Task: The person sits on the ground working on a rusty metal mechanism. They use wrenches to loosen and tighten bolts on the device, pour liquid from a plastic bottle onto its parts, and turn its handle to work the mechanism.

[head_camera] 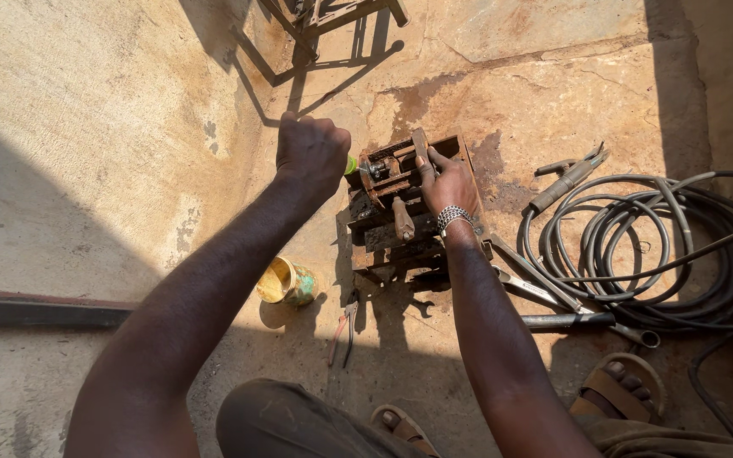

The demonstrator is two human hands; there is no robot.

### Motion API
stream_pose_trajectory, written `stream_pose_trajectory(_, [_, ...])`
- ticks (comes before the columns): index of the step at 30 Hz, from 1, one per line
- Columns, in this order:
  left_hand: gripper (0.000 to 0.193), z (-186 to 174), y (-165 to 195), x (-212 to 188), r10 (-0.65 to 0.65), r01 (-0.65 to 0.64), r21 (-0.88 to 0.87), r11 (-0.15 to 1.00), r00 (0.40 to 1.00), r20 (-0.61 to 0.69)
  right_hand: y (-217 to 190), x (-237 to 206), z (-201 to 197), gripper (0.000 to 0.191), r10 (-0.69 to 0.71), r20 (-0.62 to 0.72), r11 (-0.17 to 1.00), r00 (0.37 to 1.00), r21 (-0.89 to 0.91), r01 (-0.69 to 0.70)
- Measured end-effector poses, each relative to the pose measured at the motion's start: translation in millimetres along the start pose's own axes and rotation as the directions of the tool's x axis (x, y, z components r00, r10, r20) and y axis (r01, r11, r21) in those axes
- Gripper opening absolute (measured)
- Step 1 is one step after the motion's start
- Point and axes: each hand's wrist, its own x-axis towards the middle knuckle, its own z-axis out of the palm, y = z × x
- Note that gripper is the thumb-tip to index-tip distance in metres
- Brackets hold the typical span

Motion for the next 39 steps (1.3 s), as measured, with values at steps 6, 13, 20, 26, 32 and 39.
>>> stream_pose_trajectory(6, [0.024, 42, -13, -43, -0.151, 0.151, -0.112, 0.982, 0.989, 0.011, 0, 0, 6, 0.046, 0.010, -0.018, 1.000, 1.000, -0.006, -0.010])
stream_pose_trajectory(13, [0.042, 76, -10, -94, -0.440, 0.419, -0.550, 0.722, 0.892, 0.103, 11, 10, 20, 0.044, -0.131, -0.135, 0.989, 0.982, -0.089, 0.120])
stream_pose_trajectory(20, [0.038, 104, 25, -143, -0.585, 0.508, -0.693, 0.512, 0.797, 0.152, 21, 21, 31, 0.041, -0.139, -0.134, 0.990, 0.981, -0.053, 0.133])
stream_pose_trajectory(26, [0.037, 131, 30, -163, -0.653, 0.489, -0.797, 0.355, 0.739, 0.163, 25, 22, 23, 0.037, -0.181, -0.126, 0.979, 0.975, -0.121, 0.166])
stream_pose_trajectory(32, [0.027, 164, 24, -152, -0.668, 0.413, -0.840, 0.352, 0.739, 0.083, 35, 27, 23, 0.041, -0.287, -0.115, 0.955, 0.951, -0.113, 0.275])
stream_pose_trajectory(39, [0.028, 192, 26, -139, -0.688, 0.311, -0.921, 0.233, 0.722, 0.070, 47, 36, 23, 0.053, -0.504, -0.114, 0.864, 0.856, -0.093, 0.495])
